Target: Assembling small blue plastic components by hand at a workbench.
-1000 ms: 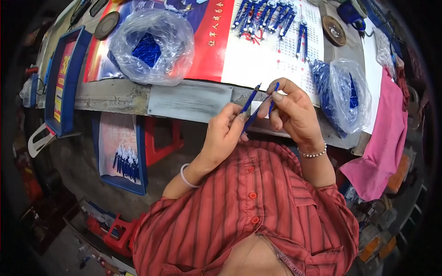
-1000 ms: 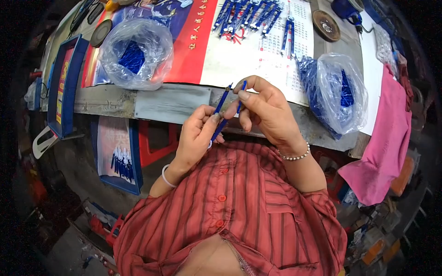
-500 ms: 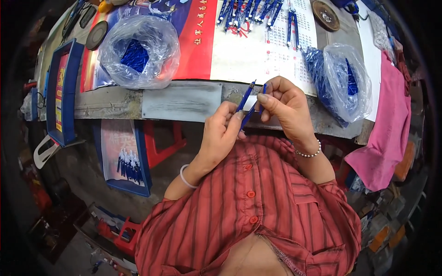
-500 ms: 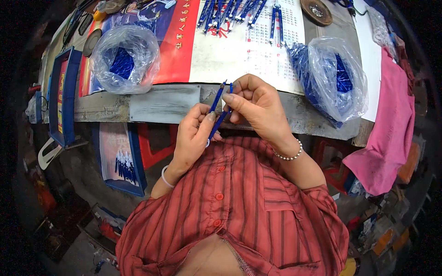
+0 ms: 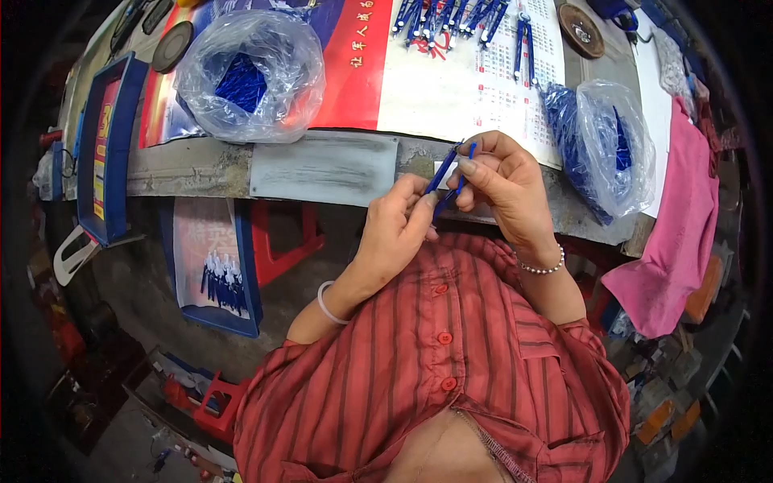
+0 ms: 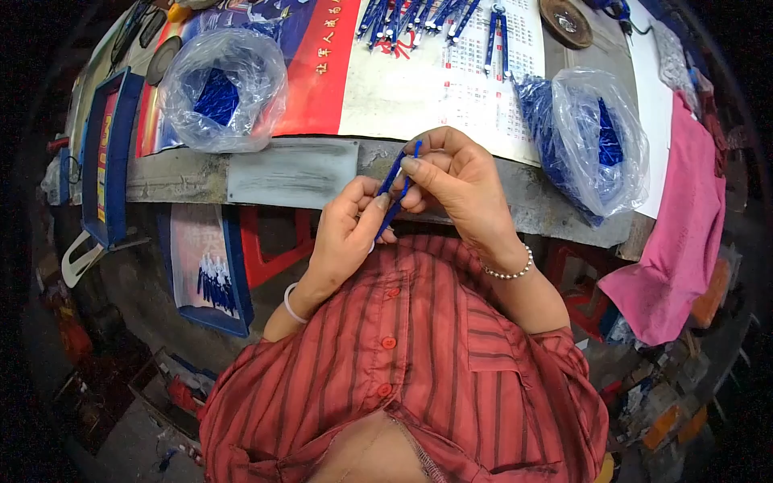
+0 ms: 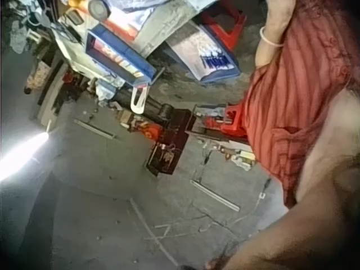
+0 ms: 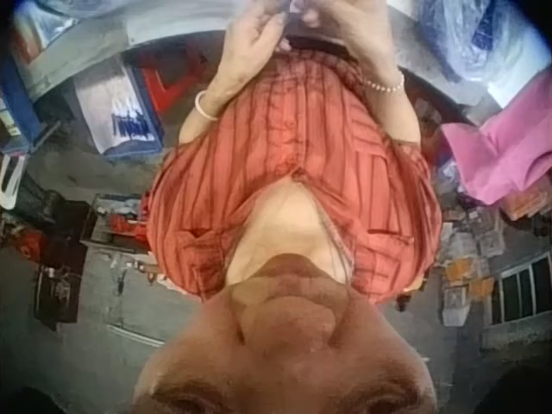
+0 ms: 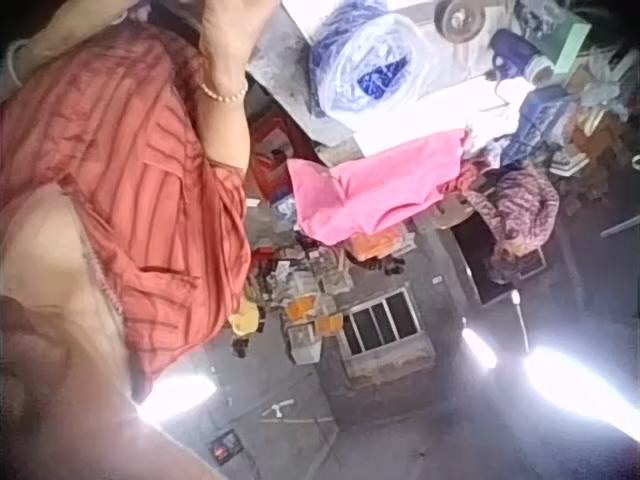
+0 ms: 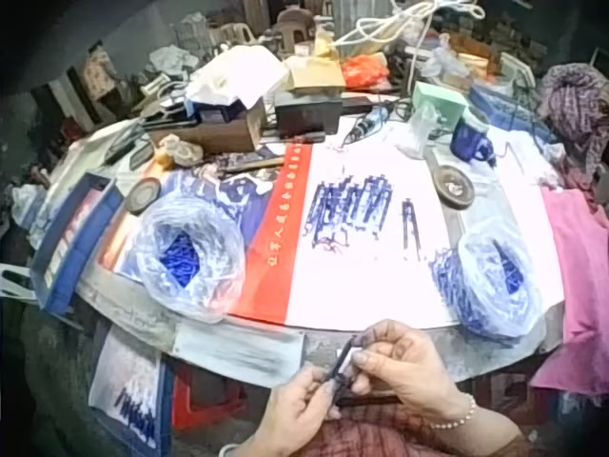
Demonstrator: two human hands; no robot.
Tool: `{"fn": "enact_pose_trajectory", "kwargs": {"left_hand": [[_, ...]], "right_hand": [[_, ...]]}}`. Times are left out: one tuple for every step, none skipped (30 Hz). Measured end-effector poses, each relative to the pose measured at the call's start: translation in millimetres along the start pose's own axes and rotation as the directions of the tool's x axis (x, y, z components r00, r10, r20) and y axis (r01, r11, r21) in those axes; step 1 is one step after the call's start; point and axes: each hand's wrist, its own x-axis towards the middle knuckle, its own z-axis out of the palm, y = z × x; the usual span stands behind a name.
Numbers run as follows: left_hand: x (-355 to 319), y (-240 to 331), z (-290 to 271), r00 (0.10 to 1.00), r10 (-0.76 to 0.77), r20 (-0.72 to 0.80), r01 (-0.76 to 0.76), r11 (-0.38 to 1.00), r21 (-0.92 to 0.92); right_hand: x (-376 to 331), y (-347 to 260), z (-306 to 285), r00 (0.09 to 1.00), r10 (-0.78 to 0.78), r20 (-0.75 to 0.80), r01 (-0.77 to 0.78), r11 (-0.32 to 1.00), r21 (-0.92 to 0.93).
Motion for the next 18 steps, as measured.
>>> {"fn": "enact_pose_trajectory", "kwargs": {"left_hand": [[0, -1, 0, 1.0, 0.001, -0.001, -0.001, 1.0, -0.002], [0, -2, 0, 1.0, 0.009, 0.002, -0.009, 1.0, -0.015], [0, -3, -1, 1.0, 0.017, 0.006, -0.017, 0.999, -0.028], [0, -2, -1, 1.0, 0.017, 0.005, -0.017, 0.999, -0.029], [0, -1, -1, 1.0, 0.012, 0.004, -0.012, 1.0, -0.02], [0, -1, -1, 1.0, 0.006, 0.004, -0.006, 1.0, -0.011], [-1, -2, -1, 1.0, 0.006, 0.002, -0.006, 1.0, -0.013], [-1, -3, -2, 1.0, -0.004, 0.009, 0.004, 1.0, -0.001], [-2, -3, -2, 1.0, -0.014, 0.017, 0.014, 1.0, 0.011], [-2, -4, -2, 1.0, -0.014, 0.016, 0.013, 1.0, 0.011], [-2, -4, -1, 1.0, -0.018, 0.018, 0.018, 1.0, -0.001], [-1, -4, -1, 1.0, -0.022, 0.021, 0.022, 1.0, -0.013], [-2, -5, -2, 1.0, -0.023, 0.017, 0.024, 1.0, -0.014], [-3, -8, -3, 0.999, -0.021, 0.026, 0.021, 1.0, 0.006], [-3, -9, -4, 0.999, -0.019, 0.035, 0.018, 0.999, 0.027], [-3, -9, -4, 0.999, -0.019, 0.036, 0.018, 1.0, 0.026], [-3, -7, -5, 0.998, -0.03, 0.057, 0.026, 0.997, 0.069], [-3, -6, -5, 0.996, -0.042, 0.077, 0.033, 0.993, 0.112]], "right_hand": [[0, 0, 1, 1.0, 0.001, 0.001, -0.001, 1.0, -0.002], [0, 0, 1, 1.0, -0.001, 0.006, 0.001, 1.0, 0.003], [0, 0, 2, 1.0, -0.002, 0.01, 0.002, 1.0, 0.008], [0, 1, 3, 1.0, -0.001, 0.011, 0.001, 1.0, 0.006], [0, 2, 3, 1.0, 0.0, 0.002, 0.0, 1.0, -0.006], [0, 2, 4, 1.0, 0.001, -0.007, -0.001, 1.0, -0.019], [0, 2, 4, 1.0, 0.002, -0.005, -0.002, 1.0, -0.02], [0, 1, 3, 1.0, -0.004, 0.031, 0.005, 0.999, -0.04], [0, 0, 2, 0.998, -0.009, 0.067, 0.013, 0.998, -0.059], [-2, 1, 3, 0.998, -0.009, 0.068, 0.013, 0.998, -0.059], [-4, 2, 4, 0.994, -0.093, 0.06, 0.102, 0.979, -0.176], [-6, 3, 4, 0.982, -0.177, 0.061, 0.187, 0.938, -0.291], [-7, 1, 2, 0.983, -0.174, 0.065, 0.186, 0.938, -0.291], [-10, -6, -2, 0.98, -0.146, 0.135, 0.195, 0.835, -0.514], [-12, -11, -4, 0.975, -0.103, 0.195, 0.212, 0.679, -0.703], [-12, -15, -4, 0.976, -0.102, 0.194, 0.211, 0.678, -0.704], [-12, -18, -5, 0.947, -0.13, 0.293, 0.311, 0.592, -0.744], [-12, -22, -4, 0.909, -0.146, 0.391, 0.409, 0.497, -0.765]]}}
